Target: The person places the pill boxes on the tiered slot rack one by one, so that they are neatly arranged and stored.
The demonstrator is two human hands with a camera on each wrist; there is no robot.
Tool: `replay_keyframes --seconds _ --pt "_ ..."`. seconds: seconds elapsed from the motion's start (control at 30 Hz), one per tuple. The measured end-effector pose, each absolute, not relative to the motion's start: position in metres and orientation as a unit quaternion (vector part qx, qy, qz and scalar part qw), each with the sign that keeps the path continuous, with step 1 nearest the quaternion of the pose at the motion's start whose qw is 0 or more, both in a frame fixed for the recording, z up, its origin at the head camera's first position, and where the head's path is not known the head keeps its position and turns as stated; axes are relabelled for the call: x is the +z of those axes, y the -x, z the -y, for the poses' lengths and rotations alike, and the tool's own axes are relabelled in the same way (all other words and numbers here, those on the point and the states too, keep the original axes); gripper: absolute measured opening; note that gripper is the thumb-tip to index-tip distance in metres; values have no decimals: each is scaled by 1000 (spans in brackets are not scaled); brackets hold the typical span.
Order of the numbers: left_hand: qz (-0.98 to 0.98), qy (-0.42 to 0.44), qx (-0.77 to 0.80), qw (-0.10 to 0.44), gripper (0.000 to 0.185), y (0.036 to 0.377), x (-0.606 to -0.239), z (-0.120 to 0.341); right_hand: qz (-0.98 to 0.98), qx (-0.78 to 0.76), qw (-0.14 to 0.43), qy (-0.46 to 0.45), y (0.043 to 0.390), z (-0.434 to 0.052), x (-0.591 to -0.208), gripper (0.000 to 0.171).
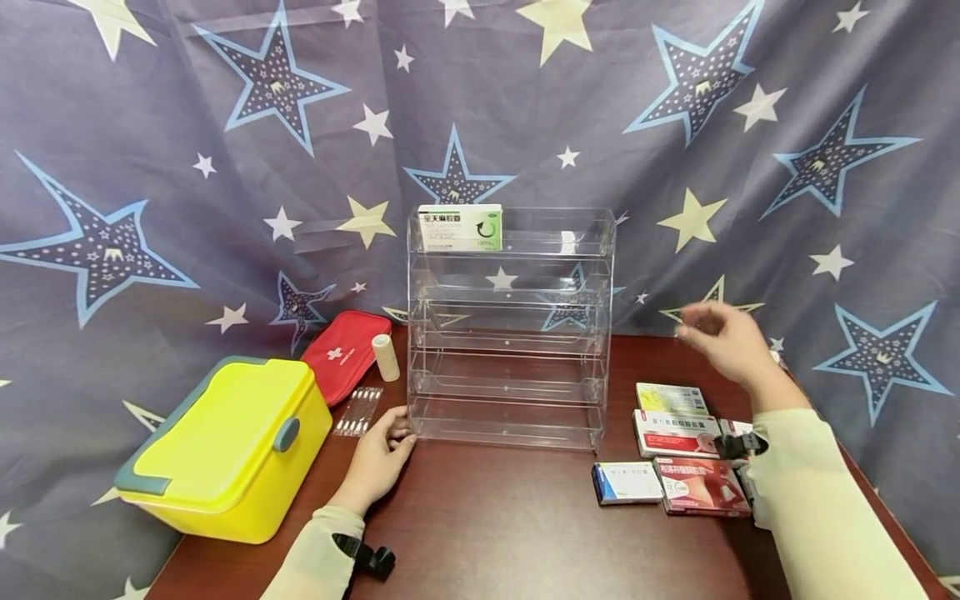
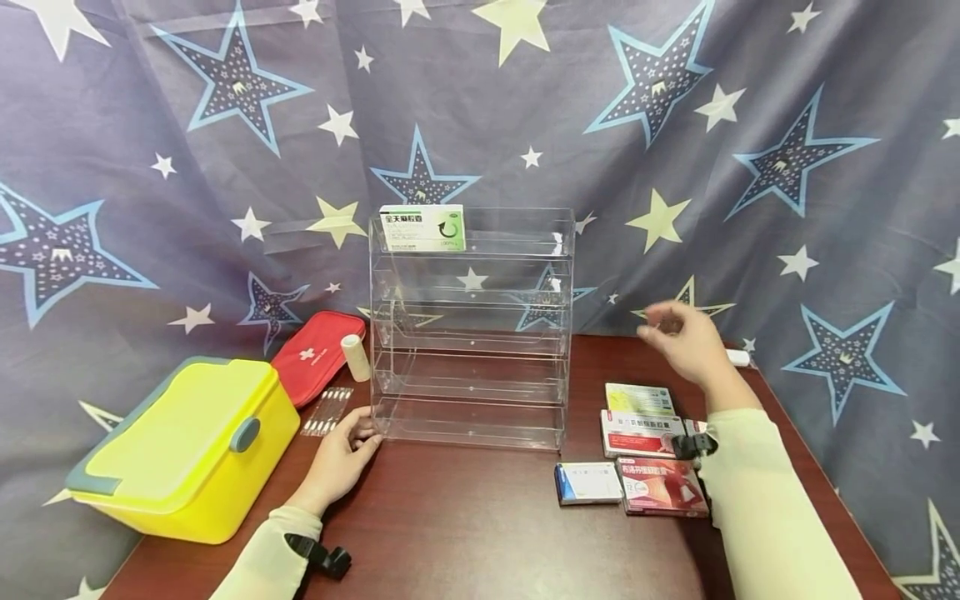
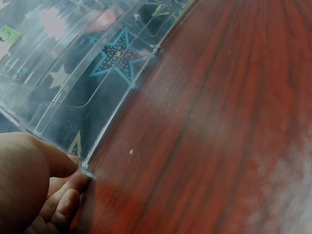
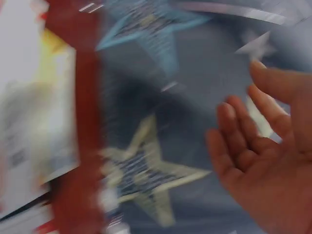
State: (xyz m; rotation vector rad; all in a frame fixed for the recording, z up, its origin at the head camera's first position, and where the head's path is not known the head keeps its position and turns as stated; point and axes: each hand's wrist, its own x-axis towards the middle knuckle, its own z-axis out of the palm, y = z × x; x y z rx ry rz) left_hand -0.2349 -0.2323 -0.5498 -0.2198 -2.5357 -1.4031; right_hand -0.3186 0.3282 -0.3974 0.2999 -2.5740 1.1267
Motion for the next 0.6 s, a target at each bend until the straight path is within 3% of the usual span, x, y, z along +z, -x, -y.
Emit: replay_keyframes --seconds 0.13,0.27,0.6 --pt "866 75 -479 122 46 235 -552 233 916 384 41 -107 321 -356 -438 48" --pt "865 75 -480 124 46 235 -555 233 916 385 -24 -109 321 -374 -461 58" --pt "864 74 -482 124 45 233 -552 234 911 394 -89 -84 325 -396 -496 70"
